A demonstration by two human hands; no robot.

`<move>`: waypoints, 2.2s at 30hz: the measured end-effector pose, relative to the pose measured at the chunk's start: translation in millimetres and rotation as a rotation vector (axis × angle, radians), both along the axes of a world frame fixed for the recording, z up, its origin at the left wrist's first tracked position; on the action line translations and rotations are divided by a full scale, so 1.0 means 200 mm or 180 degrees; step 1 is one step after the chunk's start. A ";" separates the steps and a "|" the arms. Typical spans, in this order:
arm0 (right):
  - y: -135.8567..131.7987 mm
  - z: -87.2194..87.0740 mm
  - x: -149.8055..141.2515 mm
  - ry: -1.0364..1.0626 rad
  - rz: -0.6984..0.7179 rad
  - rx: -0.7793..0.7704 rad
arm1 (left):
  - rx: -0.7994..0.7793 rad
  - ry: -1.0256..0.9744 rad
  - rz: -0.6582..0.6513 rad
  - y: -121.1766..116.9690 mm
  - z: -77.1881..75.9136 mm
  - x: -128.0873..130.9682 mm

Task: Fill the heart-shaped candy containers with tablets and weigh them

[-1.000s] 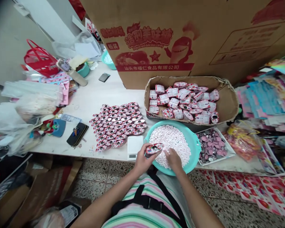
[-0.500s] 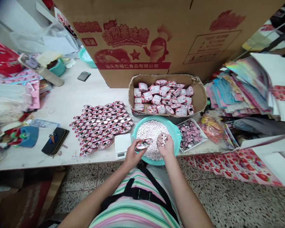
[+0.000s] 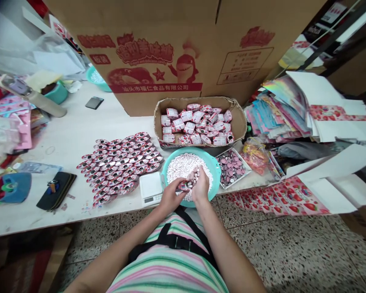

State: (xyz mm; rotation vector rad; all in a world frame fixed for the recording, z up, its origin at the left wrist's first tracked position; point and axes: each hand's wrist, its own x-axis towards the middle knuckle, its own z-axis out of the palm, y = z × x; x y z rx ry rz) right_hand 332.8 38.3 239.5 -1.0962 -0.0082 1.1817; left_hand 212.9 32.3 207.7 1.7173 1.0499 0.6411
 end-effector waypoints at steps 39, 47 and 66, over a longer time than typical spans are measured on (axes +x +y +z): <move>-0.31 -0.66 0.23 -0.0256 0.0841 -0.1549 | 0.0353 0.0727 0.2133 0.01 -0.39 -0.71; -0.36 -0.72 0.22 -0.0693 0.1103 -0.1526 | 0.0332 0.0861 0.1755 0.10 -0.61 -0.76; -0.37 -0.73 0.20 -0.0860 0.0913 -0.1632 | -0.0467 0.1451 0.2085 -0.44 -0.76 -1.04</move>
